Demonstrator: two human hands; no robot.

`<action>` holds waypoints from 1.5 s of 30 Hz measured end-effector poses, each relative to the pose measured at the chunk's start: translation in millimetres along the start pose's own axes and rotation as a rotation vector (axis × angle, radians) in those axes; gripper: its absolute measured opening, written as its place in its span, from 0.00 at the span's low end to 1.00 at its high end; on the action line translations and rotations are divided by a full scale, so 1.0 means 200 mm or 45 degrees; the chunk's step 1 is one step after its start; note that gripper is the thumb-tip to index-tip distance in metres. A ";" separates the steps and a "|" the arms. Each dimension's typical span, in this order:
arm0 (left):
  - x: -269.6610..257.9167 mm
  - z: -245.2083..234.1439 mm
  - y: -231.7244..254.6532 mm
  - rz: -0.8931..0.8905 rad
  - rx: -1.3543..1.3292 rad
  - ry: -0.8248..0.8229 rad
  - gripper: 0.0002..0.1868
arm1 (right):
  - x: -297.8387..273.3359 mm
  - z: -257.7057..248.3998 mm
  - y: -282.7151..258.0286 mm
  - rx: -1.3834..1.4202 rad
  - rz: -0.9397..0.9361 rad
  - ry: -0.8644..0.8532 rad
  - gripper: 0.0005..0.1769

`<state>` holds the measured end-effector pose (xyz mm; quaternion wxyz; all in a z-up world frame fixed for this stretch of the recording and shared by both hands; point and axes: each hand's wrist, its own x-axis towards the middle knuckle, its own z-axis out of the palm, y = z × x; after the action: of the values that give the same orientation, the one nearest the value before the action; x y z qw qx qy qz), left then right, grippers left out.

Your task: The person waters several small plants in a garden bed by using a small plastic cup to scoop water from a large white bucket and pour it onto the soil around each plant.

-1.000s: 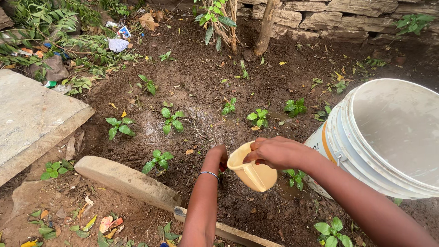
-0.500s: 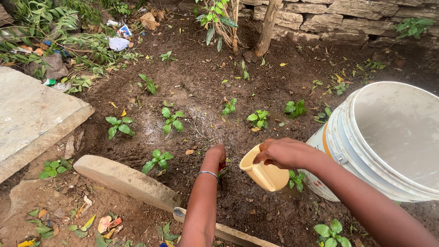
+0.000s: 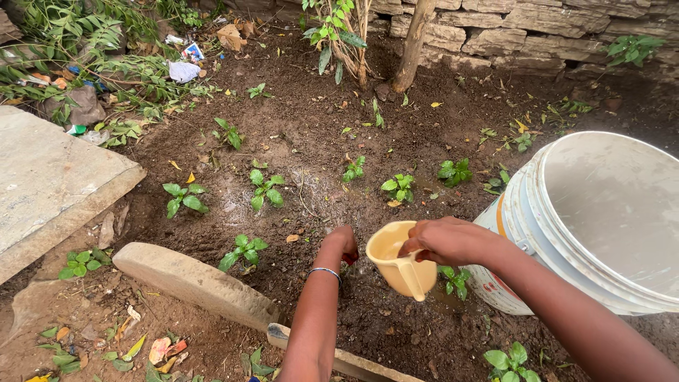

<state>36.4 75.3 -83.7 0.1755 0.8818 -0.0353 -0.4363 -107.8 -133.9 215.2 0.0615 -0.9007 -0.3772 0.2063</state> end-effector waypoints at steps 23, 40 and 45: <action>0.02 -0.16 0.91 0.808 -1.998 0.145 0.17 | -0.23 -0.32 0.23 -0.116 0.316 0.448 0.18; 0.09 -0.37 0.42 0.072 -0.952 1.007 0.20 | -0.55 -0.25 0.05 0.218 0.645 -0.211 0.22; 0.27 -0.25 0.19 -0.038 -0.916 0.770 0.22 | -0.41 -0.17 0.07 0.216 0.493 -0.472 0.20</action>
<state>113.2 42.6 -84.0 0.4661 0.8529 0.1836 -0.1466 -135.8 -200.8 269.8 0.0260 -0.8945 -0.1844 0.4064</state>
